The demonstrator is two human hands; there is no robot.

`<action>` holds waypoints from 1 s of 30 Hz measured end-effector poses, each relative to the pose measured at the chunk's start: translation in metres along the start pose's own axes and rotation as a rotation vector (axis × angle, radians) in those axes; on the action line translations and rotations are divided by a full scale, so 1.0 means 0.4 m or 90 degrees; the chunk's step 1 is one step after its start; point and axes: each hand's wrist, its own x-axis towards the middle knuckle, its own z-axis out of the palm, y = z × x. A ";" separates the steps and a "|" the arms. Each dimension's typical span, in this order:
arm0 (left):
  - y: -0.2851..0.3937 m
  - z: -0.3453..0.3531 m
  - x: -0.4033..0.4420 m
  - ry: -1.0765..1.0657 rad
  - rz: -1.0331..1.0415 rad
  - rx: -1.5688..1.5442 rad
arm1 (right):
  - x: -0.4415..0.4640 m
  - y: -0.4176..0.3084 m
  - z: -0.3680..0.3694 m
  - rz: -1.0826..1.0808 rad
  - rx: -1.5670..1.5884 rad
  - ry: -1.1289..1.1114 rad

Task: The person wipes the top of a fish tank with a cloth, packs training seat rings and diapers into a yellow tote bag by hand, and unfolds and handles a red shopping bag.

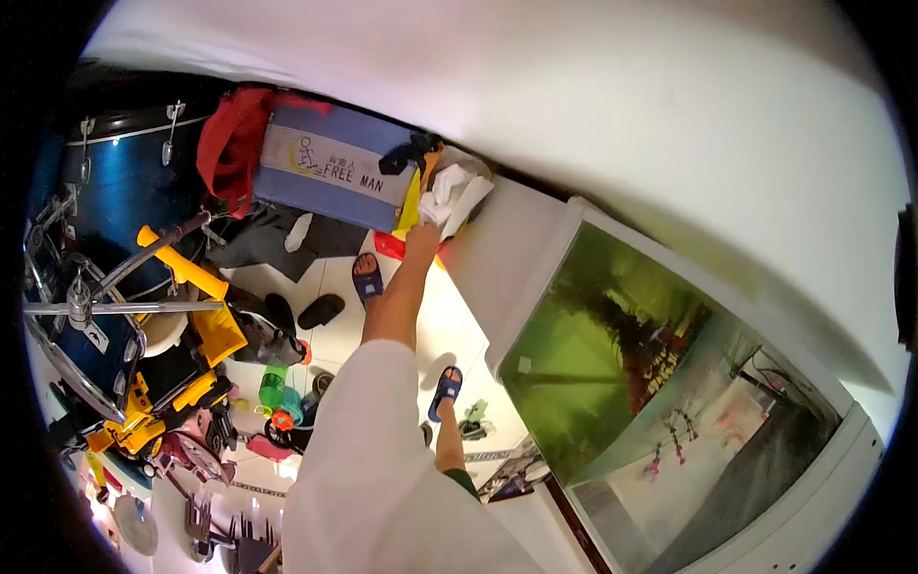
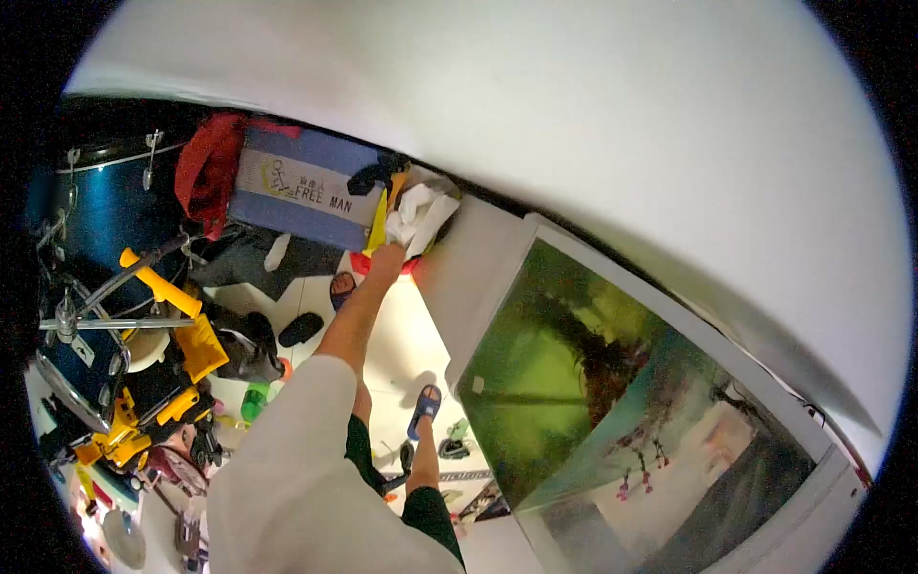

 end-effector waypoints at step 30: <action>0.121 -0.659 -1.506 0.554 0.219 -0.073 | -0.136 0.094 -0.098 -0.839 0.651 -0.173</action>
